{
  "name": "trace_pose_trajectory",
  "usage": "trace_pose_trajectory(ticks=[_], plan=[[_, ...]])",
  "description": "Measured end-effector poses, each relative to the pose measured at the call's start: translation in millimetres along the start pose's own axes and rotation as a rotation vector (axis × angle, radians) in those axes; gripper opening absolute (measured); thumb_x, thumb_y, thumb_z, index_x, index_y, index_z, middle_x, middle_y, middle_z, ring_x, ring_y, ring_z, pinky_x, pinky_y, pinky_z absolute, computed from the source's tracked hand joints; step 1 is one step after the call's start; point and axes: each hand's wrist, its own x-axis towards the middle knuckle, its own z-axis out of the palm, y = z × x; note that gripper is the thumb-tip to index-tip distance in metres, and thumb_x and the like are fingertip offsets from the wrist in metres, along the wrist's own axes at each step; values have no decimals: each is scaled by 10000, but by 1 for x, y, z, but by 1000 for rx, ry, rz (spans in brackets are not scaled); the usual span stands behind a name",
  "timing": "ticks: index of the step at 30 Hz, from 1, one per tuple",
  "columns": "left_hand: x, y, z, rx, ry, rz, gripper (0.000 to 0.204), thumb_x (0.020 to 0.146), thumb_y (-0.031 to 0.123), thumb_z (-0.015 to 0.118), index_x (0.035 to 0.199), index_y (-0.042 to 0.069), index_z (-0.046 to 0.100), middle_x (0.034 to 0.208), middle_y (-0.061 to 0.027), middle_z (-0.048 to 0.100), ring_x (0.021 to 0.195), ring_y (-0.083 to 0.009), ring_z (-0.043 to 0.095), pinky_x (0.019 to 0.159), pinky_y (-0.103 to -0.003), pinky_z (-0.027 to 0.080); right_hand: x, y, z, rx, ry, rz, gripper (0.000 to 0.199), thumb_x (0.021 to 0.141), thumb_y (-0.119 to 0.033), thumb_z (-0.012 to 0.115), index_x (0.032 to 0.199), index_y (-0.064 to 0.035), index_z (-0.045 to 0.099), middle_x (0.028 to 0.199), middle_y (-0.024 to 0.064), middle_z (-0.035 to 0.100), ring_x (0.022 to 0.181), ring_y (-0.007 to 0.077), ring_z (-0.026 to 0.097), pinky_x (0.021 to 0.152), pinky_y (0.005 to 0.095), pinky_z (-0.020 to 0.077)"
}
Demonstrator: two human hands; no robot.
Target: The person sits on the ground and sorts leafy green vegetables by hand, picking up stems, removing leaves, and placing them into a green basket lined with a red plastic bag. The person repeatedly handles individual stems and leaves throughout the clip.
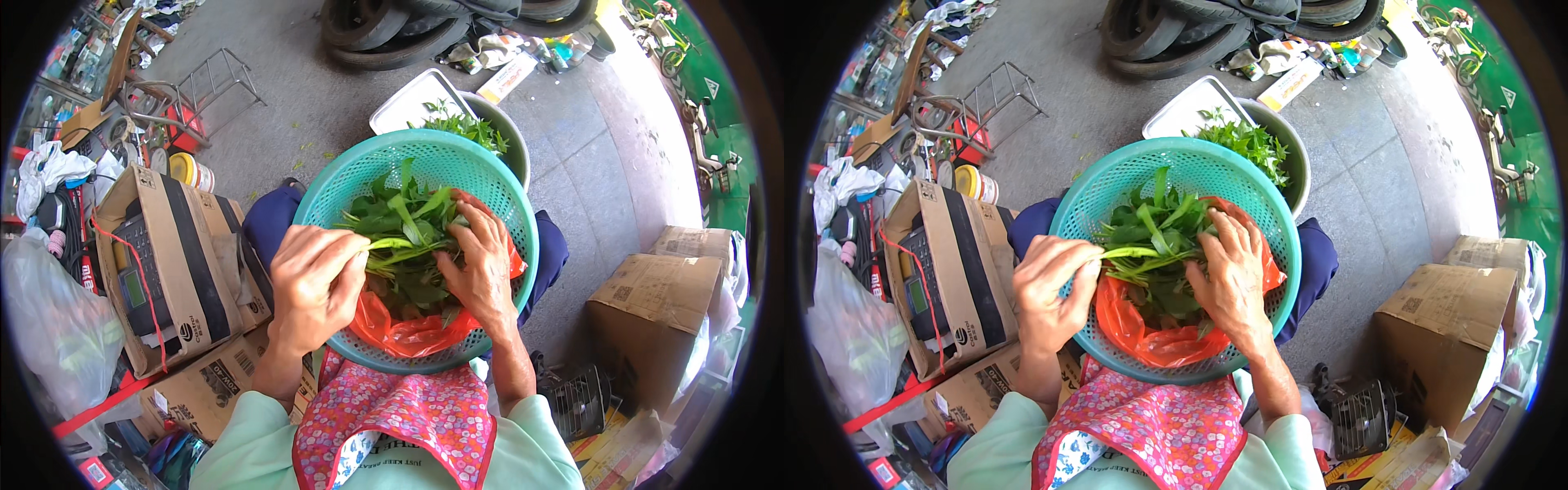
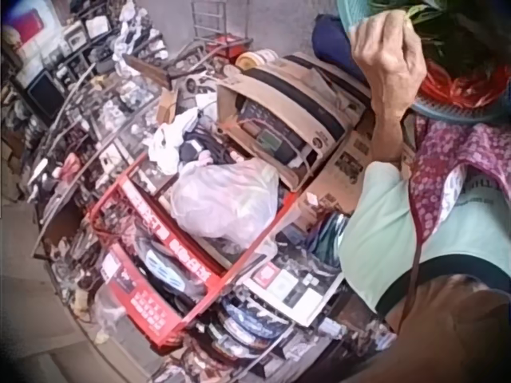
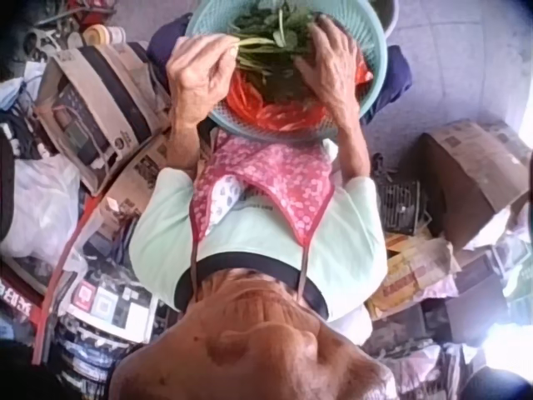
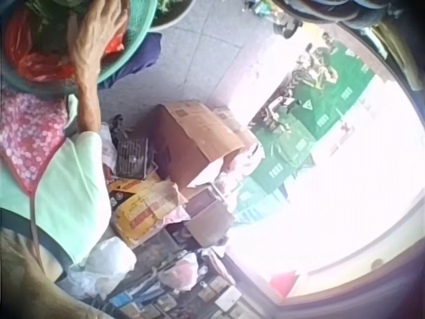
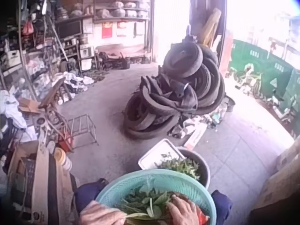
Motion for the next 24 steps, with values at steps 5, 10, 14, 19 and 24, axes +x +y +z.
trace_pose_trajectory(ticks=[5, 10, 14, 19, 24], plan=[[9, 28, -28, -49, 249, -1, 127, 768, -38, 647, 893, -42, 667, 830, -142, 675, 705, -263, 612, 697, -355, 472, -4, -11, -25, 0, 47, 12, 290, 645, -94, 752, 897, -34, 624, 1199, 121, 623, 1196, 322, 540, 1115, 549, 282], [6, 19, -40, -224, 406, -89, 202, 850, 19, 546, 971, -117, 634, 878, -204, 652, 778, -255, 614, 742, -359, 487, -8, -22, -54, 20, 136, -73, 309, 599, -25, 722, 891, -45, 619, 1186, 109, 644, 1157, 306, 584, 1117, 547, 297], [5, 12, -19, -443, 520, -309, 210, 927, 22, 528, 1035, -124, 635, 925, -181, 652, 788, -213, 635, 775, -317, 503, -11, -22, -43, -120, -43, -137, 400, 614, -46, 758, 992, -15, 631, 1183, 138, 636, 1154, 320, 573, 1105, 559, 312], [9, 4, -7, -290, 591, -427, 169, 927, 20, 574, 1023, -97, 649, 839, -121, 674, 771, -171, 638, 768, -279, 506, -15, -16, -34, -15, -228, -124, 441, 691, -156, 764, 1080, 2, 633, 1212, 184, 600, 1187, 342, 535, 1100, 565, 297], [13, -4, -30, -354, 849, -354, 179, 926, 51, 555, 989, -90, 644, 831, -135, 666, 732, -172, 623, 728, -275, 489, -10, -1, -17, -28, -229, -138, 357, 740, -167, 743, 1069, -53, 665, 1191, 180, 607, 1168, 335, 541, 1080, 554, 310]])
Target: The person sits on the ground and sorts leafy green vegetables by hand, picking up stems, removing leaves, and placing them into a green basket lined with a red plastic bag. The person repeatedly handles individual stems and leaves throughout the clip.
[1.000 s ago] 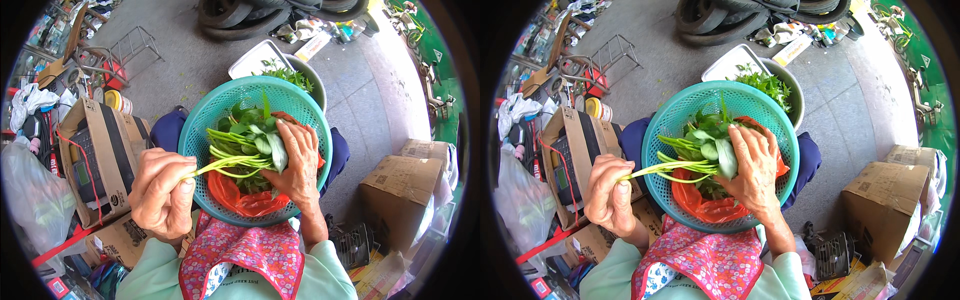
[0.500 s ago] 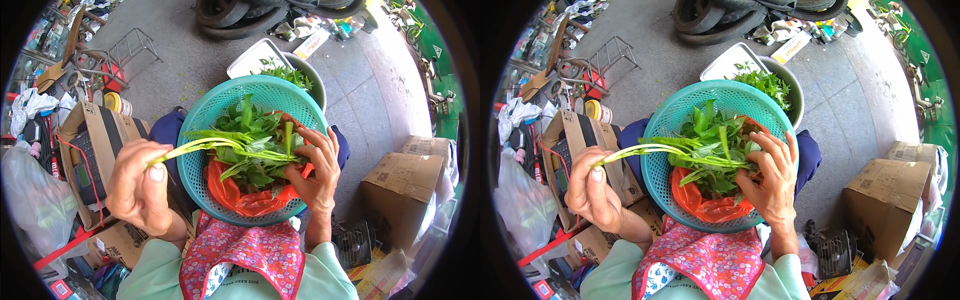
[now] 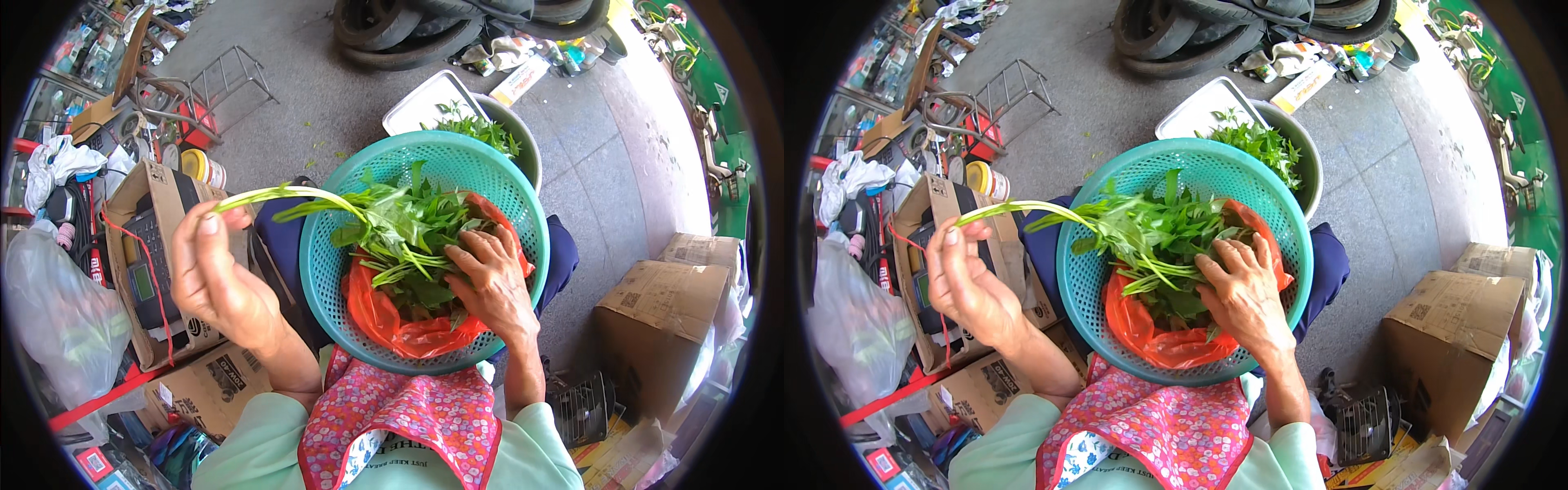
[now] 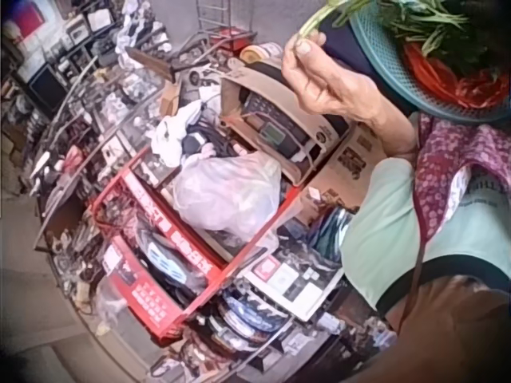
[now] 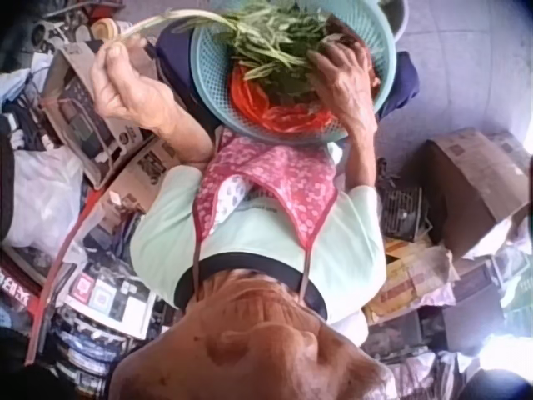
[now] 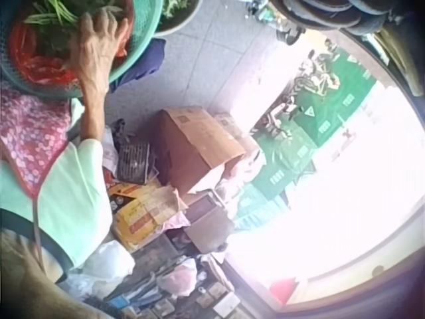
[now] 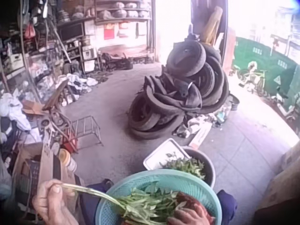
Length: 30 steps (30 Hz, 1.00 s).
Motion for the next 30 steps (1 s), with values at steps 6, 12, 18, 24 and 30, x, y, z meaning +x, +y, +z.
trace_pose_trajectory(ticks=[6, 12, 18, 24, 30], plan=[[-4, 13, -7, -200, -251, -26, 266, 942, 110, 474, 1054, -104, 586, 1007, -205, 605, 851, -240, 592, 809, -352, 463, -4, 11, 43, -217, -77, -16, 215, 741, -115, 679, 936, -26, 676, 1084, 171, 619, 1130, 325, 550, 1095, 588, 292], [-6, 16, -1, -375, -448, -125, 268, 835, 65, 474, 966, -132, 598, 922, -251, 609, 804, -260, 603, 733, -337, 498, -4, 5, -18, 188, -47, 100, 610, 671, -200, 802, 1212, -5, 597, 1274, 191, 575, 1237, 352, 512, 1097, 511, 334], [-31, 17, 21, -368, -796, -402, 194, 823, -37, 549, 972, -88, 663, 929, -163, 644, 835, -197, 614, 800, -312, 490, 29, -38, -35, 364, 178, -191, 857, 631, -231, 840, 1375, -4, 478, 1161, 115, 637, 1164, 294, 569, 1113, 560, 293], [-6, 17, 1, -489, -465, -223, 212, 836, 88, 481, 924, -79, 578, 855, -190, 589, 771, -233, 558, 719, -338, 465, 32, -10, 1, 137, 228, -58, 659, 690, -90, 775, 1290, 2, 519, 827, 47, 642, 862, 250, 617, 1115, 566, 293], [-4, 4, 2, -595, -524, -424, 189, 883, 133, 489, 983, -22, 531, 931, -144, 526, 858, -216, 492, 765, -347, 406, 12, 17, 15, 46, 111, 19, 516, 710, -125, 773, 1181, 2, 604, 896, 117, 665, 1005, 287, 611, 1129, 553, 264]])
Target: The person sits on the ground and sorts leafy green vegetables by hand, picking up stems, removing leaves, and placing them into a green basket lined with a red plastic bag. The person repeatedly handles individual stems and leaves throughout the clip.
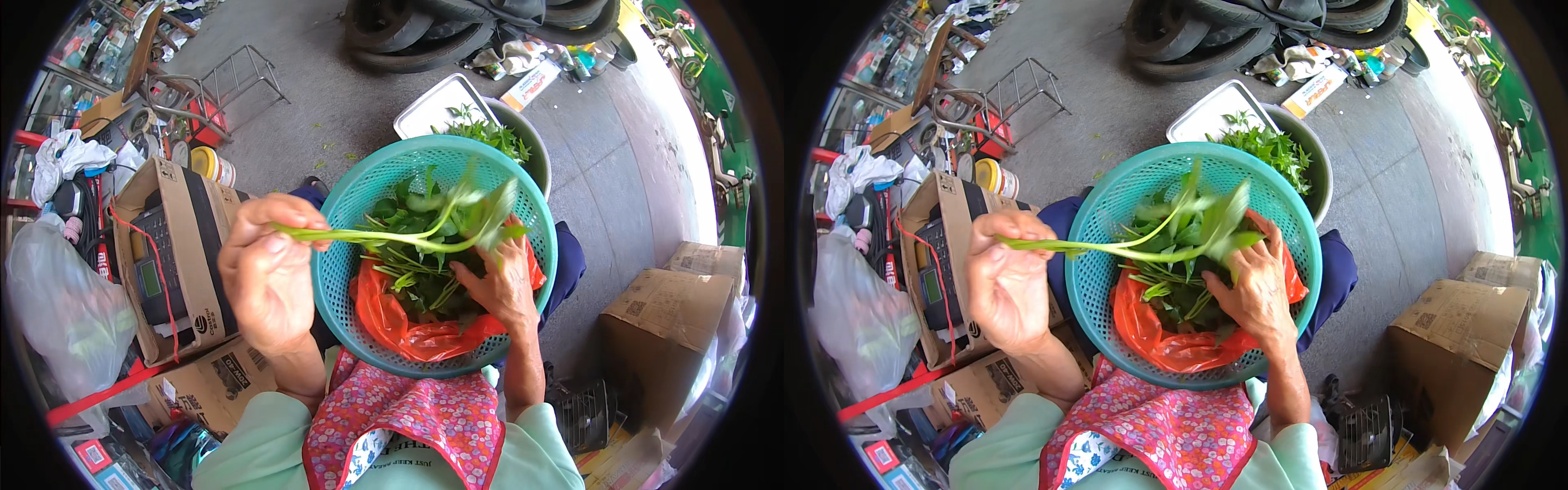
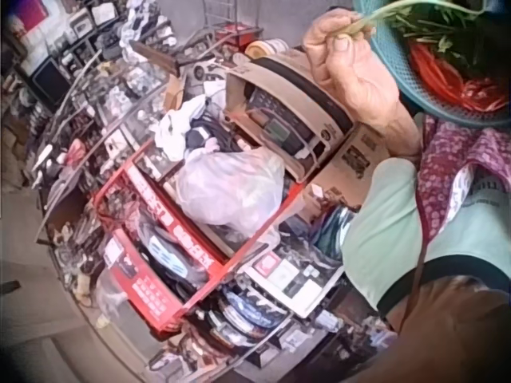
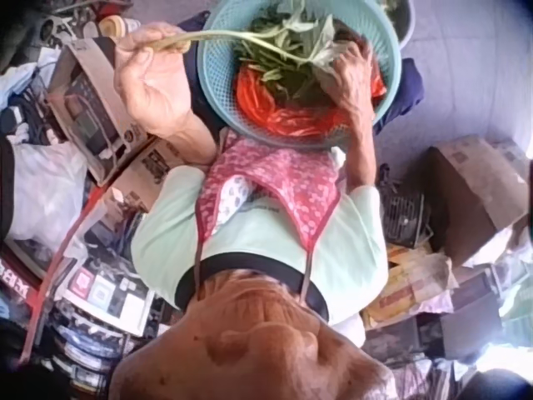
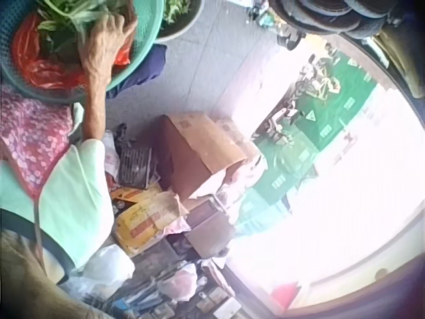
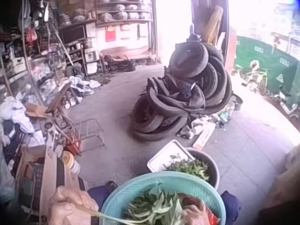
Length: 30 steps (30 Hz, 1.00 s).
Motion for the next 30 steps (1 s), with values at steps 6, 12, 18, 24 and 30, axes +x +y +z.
trace_pose_trajectory(ticks=[6, 12, 18, 24, 30], plan=[[-3, -29, 8, -13, -4, -194, 159, 910, 14, 478, 1004, -35, 596, 928, -123, 642, 830, -157, 579, 777, -301, 449, 4, -17, -48, 136, 376, 81, 261, 783, 36, 692, 1038, -21, 701, 962, 68, 717, 968, 230, 672, 1044, 470, 425], [-10, -44, 15, 69, -38, -214, 161, 947, 36, 531, 1059, -29, 626, 969, -104, 677, 852, -139, 637, 803, -281, 501, 7, -58, -58, 392, 1105, 168, 239, 921, -63, 622, 1097, 96, 651, 890, 180, 699, 819, 239, 669, 735, 326, 560], [-17, -35, 16, -21, -153, -185, 173, 921, 49, 566, 1043, -55, 629, 980, -131, 658, 806, -179, 645, 755, -314, 530, -15, -52, -78, 384, 1399, 275, 405, 991, -192, 433, 1246, 102, 546, 995, 237, 664, 667, 206, 611, 577, 269, 493], [-18, -9, 31, 437, -234, 318, 124, 839, 25, 645, 929, -60, 651, 786, -150, 657, 691, -221, 607, 634, -334, 478, -21, -66, -84, 68, 1112, -1, 303, 852, -95, 480, 1051, 60, 647, 785, 172, 641, 562, 156, 513, 493, 269, 392], [-27, 9, 44, 1005, -435, 610, 157, 787, 97, 731, 870, -16, 661, 695, -65, 612, 566, -211, 576, 547, -346, 415, 10, -99, -62, 270, 349, -375, 334, 641, -54, 771, 956, 30, 703, 829, 119, 690, 562, 166, 646, 466, 287, 516]])
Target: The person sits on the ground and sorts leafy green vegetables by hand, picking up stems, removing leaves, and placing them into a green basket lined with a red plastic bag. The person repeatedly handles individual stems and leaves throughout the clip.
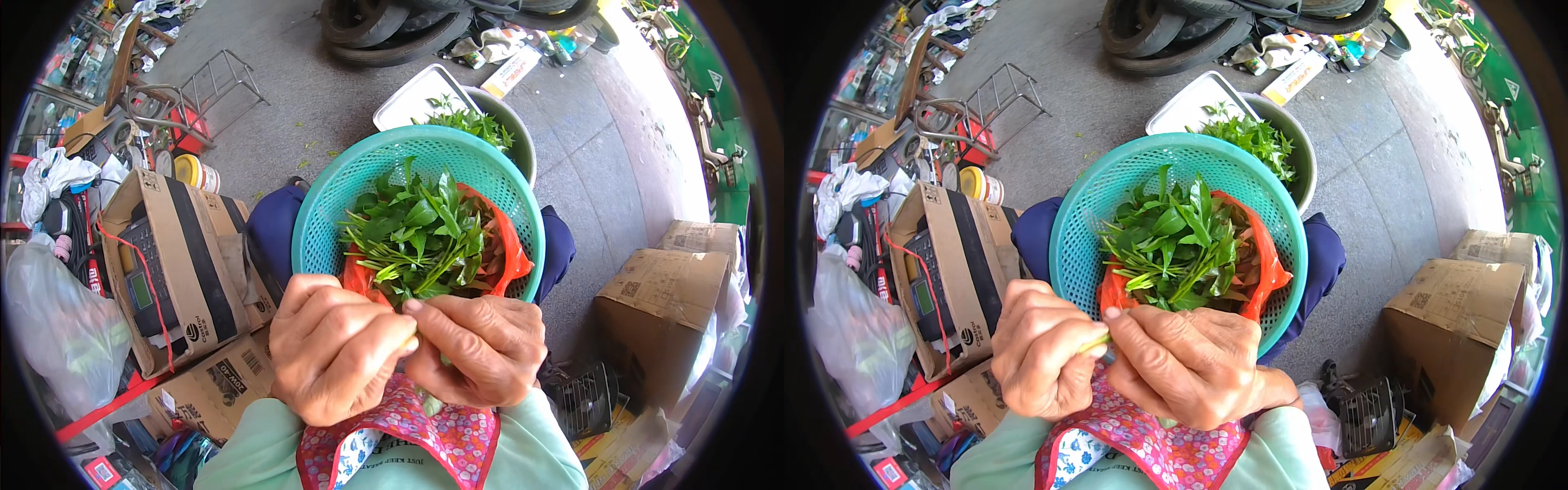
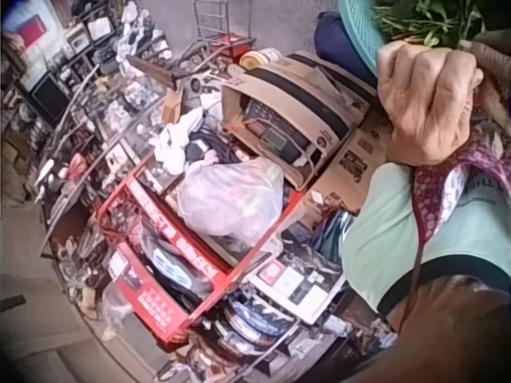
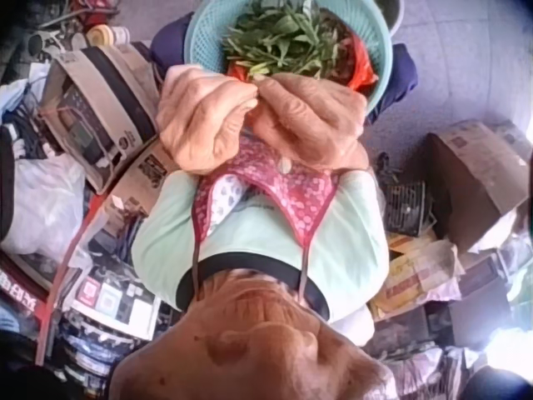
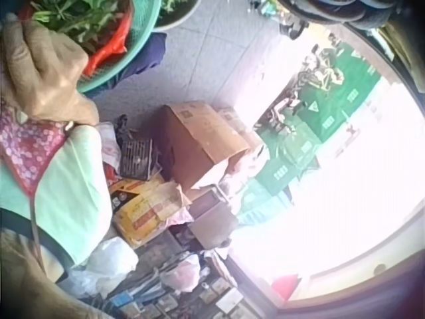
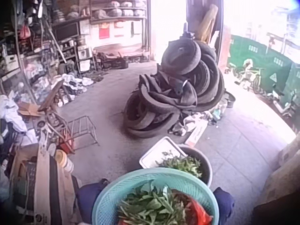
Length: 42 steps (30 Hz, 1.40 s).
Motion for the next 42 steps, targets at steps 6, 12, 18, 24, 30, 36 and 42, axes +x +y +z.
trace_pose_trajectory(ticks=[6, 12, 18, 24, 30, 36, 42], plan=[[0, -4, 3, 54, -141, -87, 158, 769, 56, 721, 871, -36, 643, 700, -96, 592, 566, -253, 552, 553, -369, 396, -2, -2, 8, -55, -73, 185, 337, 643, -59, 771, 959, 12, 681, 813, 110, 698, 620, 220, 691, 515, 312, 552], [-4, -6, 8, 59, -148, -176, 129, 795, 76, 711, 853, -16, 641, 709, -96, 593, 588, -263, 535, 581, -370, 390, -4, 0, 13, -33, -99, 262, 307, 673, -46, 773, 960, 0, 675, 806, 103, 700, 623, 222, 692, 516, 316, 553], [-2, -10, 10, -172, -200, -411, 72, 851, 58, 662, 833, 5, 618, 717, -103, 598, 622, -277, 553, 620, -367, 407, -6, 7, 14, -103, -65, 210, 271, 705, -50, 759, 957, -2, 672, 799, 98, 687, 588, 221, 669, 508, 326, 546], [-17, -25, 17, -561, -255, -662, 124, 876, 87, 647, 805, -11, 618, 692, -105, 589, 637, -238, 557, 622, -332, 416, -6, 13, 7, 152, -186, 365, 192, 715, -14, 735, 898, 2, 683, 772, 108, 667, 591, 261, 660, 501, 348, 538], [-19, -28, 27, -892, -190, -999, 181, 910, 133, 601, 830, -18, 660, 711, -20, 638, 591, -75, 542, 557, -233, 423, -9, 14, 9, 95, -119, 400, 205, 702, 0, 749, 899, -12, 695, 790, 109, 680, 602, 244, 666, 517, 340, 537], [-24, -31, 40, -1006, -86, -1260, 204, 871, 166, 606, 817, -20, 674, 687, -42, 631, 587, -93, 554, 561, -225, 423, -13, 22, 18, 1, 80, 393, 202, 685, 29, 747, 879, -9, 707, 804, 109, 696, 637, 224, 685, 566, 313, 551], [-47, -38, 46, -1008, 17, -1316, 178, 862, 128, 615, 798, -31, 664, 684, -55, 631, 551, -96, 554, 539, -219, 429, -14, 40, -15, -28, 621, 559, 175, 736, 63, 573, 831, 24, 714, 781, 113, 689, 638, 197, 667, 604, 300, 547]])
